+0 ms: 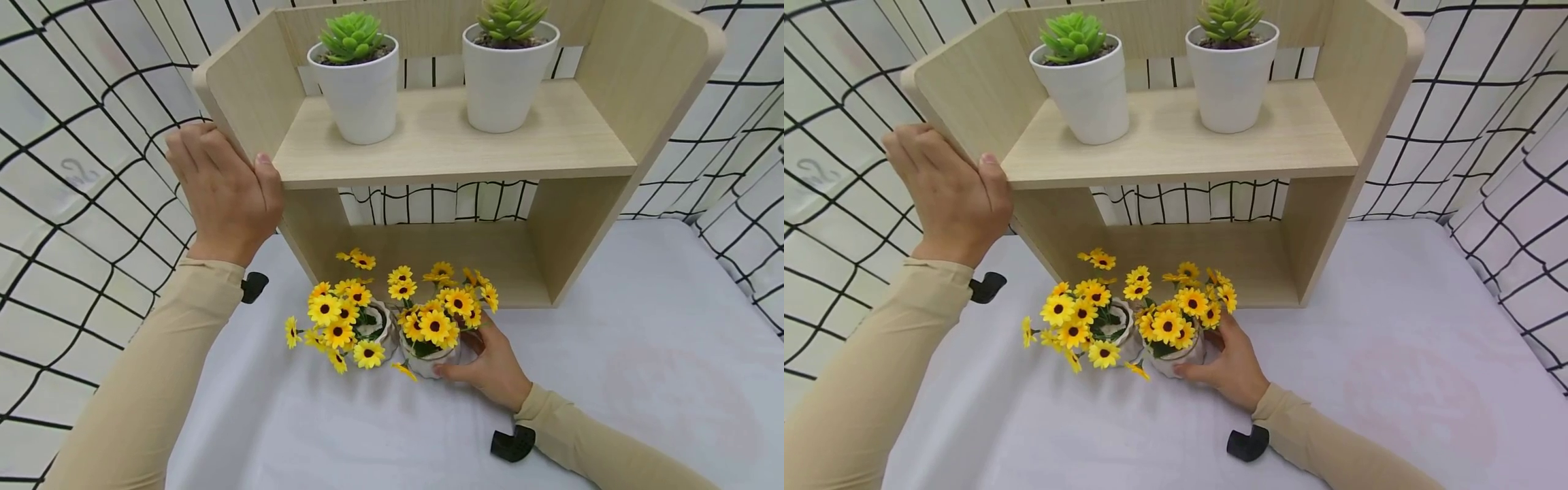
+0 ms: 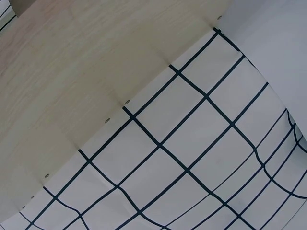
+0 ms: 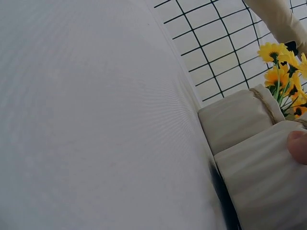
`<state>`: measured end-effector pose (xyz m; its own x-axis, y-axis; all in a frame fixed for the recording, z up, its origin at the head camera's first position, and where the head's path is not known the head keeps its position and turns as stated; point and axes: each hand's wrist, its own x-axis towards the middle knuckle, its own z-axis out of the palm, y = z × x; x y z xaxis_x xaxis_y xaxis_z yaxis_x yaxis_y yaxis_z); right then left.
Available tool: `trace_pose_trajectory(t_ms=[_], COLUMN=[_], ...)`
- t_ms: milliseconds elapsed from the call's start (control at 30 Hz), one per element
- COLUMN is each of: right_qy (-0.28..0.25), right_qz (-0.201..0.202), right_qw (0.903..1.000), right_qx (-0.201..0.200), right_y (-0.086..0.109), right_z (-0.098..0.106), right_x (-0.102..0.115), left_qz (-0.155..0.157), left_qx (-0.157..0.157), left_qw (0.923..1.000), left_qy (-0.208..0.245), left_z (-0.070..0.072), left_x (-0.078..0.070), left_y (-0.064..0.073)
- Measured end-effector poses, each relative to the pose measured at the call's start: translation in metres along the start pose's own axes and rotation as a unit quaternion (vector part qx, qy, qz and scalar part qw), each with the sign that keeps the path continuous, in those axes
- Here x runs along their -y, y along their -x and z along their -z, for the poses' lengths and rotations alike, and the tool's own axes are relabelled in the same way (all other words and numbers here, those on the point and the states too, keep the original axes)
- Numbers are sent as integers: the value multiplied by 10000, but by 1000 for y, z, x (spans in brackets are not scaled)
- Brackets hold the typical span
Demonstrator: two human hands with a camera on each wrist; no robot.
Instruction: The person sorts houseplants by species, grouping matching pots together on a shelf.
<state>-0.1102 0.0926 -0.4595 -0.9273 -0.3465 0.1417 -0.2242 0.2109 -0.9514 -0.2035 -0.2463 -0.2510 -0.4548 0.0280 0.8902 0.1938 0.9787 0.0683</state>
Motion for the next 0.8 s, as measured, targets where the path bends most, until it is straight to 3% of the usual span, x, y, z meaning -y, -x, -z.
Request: trace_pose_trajectory(t_ms=[367,800], right_qy=[716,876], right_qz=[195,-59], right_qw=[9967,9951], right_qx=[-333,-446], right_y=[0,0], right_z=[-2,2], right_x=[7,13], left_qz=[12,-118], left_qx=[-49,-79], left_qw=[10000,9999], left_qy=[-19,85], left_z=[1,1], left_x=[3,1], left_y=[1,0])
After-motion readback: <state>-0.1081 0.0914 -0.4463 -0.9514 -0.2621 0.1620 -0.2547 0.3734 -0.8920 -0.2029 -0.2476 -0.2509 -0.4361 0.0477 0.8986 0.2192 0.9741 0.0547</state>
